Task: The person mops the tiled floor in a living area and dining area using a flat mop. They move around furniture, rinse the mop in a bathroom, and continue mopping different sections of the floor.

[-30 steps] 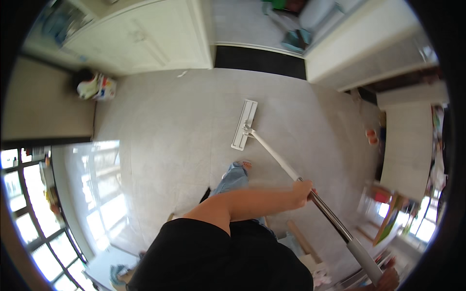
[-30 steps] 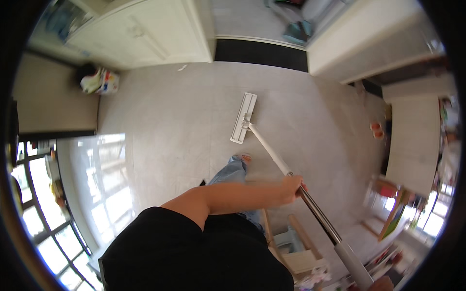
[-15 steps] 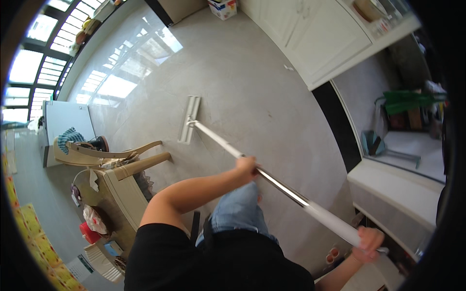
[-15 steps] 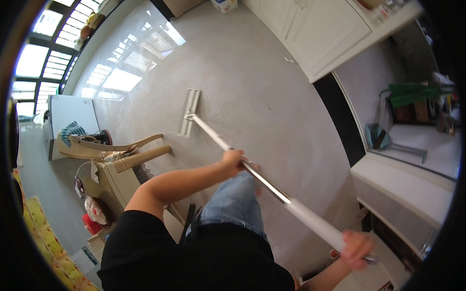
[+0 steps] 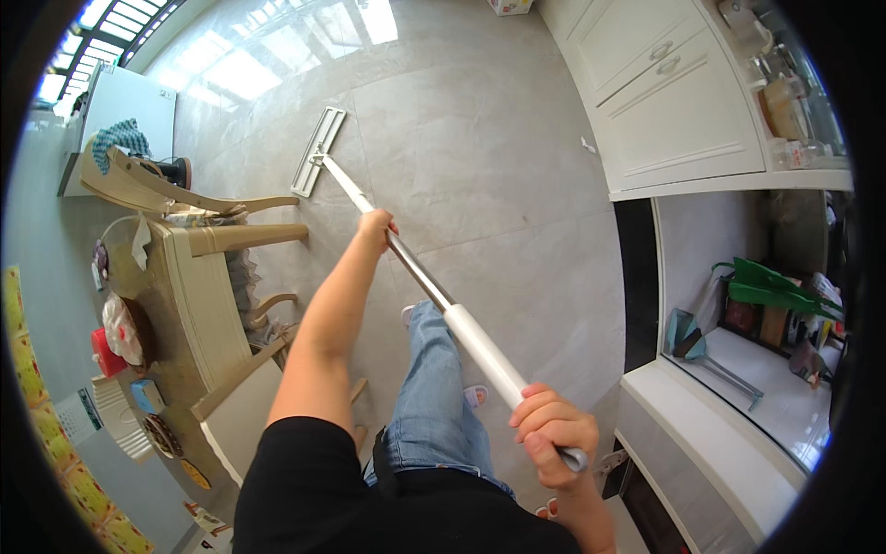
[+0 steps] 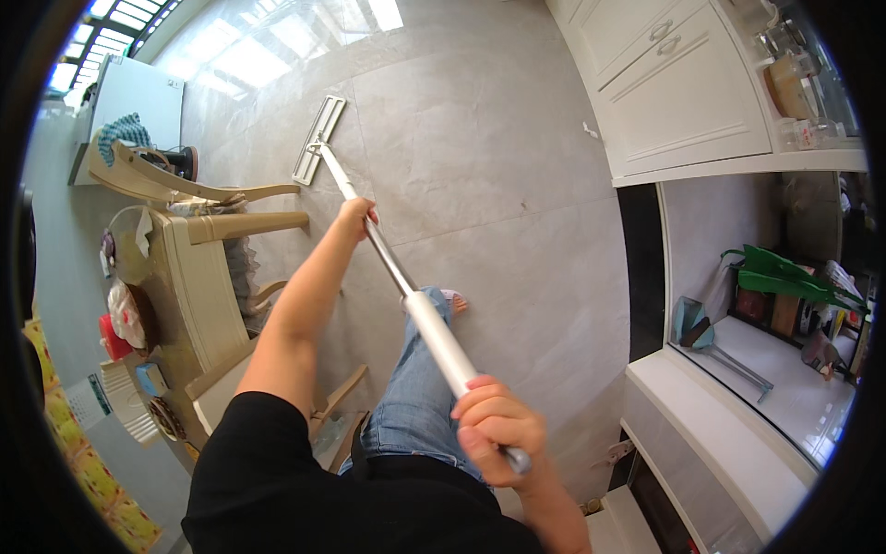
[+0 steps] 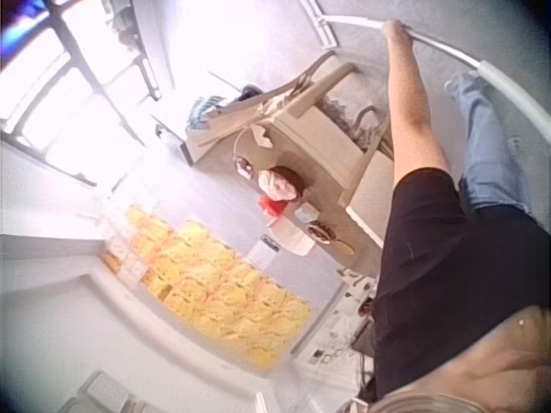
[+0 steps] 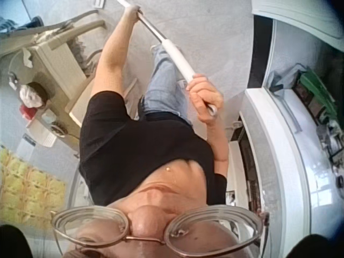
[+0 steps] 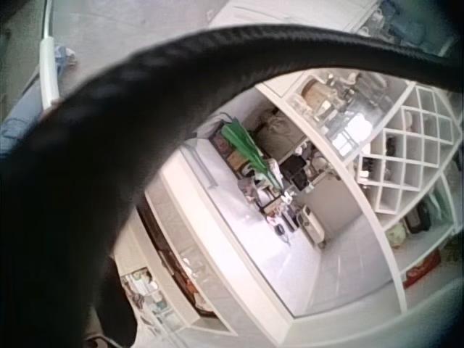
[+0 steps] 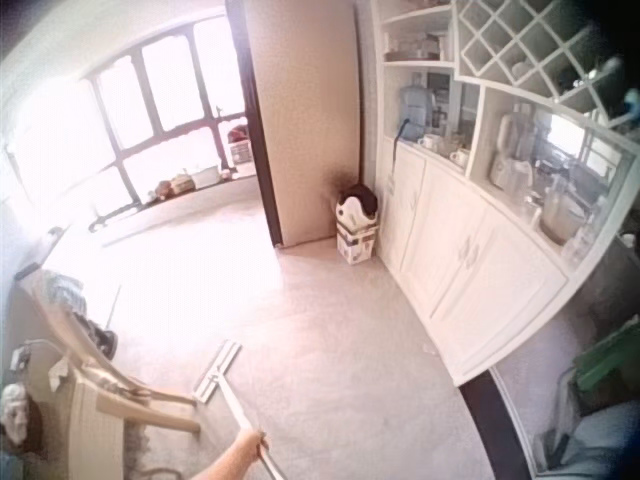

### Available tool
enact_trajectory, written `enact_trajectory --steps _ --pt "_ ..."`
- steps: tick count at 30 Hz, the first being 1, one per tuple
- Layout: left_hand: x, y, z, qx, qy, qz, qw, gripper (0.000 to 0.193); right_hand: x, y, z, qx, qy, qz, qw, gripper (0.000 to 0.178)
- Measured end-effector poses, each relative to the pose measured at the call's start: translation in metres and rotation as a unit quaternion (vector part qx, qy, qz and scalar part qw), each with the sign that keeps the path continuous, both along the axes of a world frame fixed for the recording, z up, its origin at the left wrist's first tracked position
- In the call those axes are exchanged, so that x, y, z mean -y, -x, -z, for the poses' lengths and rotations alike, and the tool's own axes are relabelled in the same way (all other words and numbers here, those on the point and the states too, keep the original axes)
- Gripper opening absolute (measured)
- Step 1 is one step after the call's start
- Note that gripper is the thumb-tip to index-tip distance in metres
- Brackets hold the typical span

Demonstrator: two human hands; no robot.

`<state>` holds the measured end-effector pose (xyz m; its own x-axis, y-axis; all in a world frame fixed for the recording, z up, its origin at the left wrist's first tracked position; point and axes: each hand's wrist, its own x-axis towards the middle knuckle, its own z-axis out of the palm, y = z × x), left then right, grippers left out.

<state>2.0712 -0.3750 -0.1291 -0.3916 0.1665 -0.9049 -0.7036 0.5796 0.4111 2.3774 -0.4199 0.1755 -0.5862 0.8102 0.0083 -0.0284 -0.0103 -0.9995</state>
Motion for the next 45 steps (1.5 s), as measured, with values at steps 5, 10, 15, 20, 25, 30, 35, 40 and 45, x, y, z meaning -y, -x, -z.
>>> enact_trajectory --steps 5,10,15,20,25,30,35,40,45 --pt "0.018 -0.126 0.015 0.009 0.033 -0.005 0.999 0.017 0.068 -0.096 0.008 0.028 0.007 0.169 0.985 0.019" --pt "0.094 -0.309 0.04 0.01 -0.035 0.032 0.999 0.015 0.171 -0.244 -0.019 0.034 -0.02 0.275 0.961 0.024" --pt "0.186 -0.52 -0.066 0.117 -0.012 0.073 0.99 0.029 0.279 -0.387 -0.125 0.139 -0.135 0.298 0.935 0.013" --pt "0.228 -0.586 -0.135 0.231 -0.033 0.063 0.97 0.028 0.313 -0.432 -0.187 0.039 -0.16 0.228 0.96 0.014" --pt "0.247 -0.541 -0.172 0.239 -0.06 0.031 0.969 0.03 0.318 -0.439 -0.183 -0.115 -0.14 0.238 0.954 0.02" --pt "0.246 -0.426 -0.123 0.16 -0.052 -0.029 0.985 0.028 0.29 -0.377 -0.119 -0.121 -0.01 0.249 0.961 0.028" --pt "0.247 -0.274 -0.067 0.065 -0.016 -0.037 0.997 0.009 0.255 -0.26 -0.053 -0.089 -0.016 0.158 0.983 0.02" --pt "0.257 -0.188 -0.013 -0.002 0.043 -0.113 0.993 0.013 0.254 -0.174 -0.011 -0.035 -0.024 0.068 0.997 0.013" --pt "0.24 -0.288 -0.006 0.004 0.055 -0.066 0.996 0.019 0.254 -0.248 -0.02 0.031 -0.02 0.295 0.955 0.011"
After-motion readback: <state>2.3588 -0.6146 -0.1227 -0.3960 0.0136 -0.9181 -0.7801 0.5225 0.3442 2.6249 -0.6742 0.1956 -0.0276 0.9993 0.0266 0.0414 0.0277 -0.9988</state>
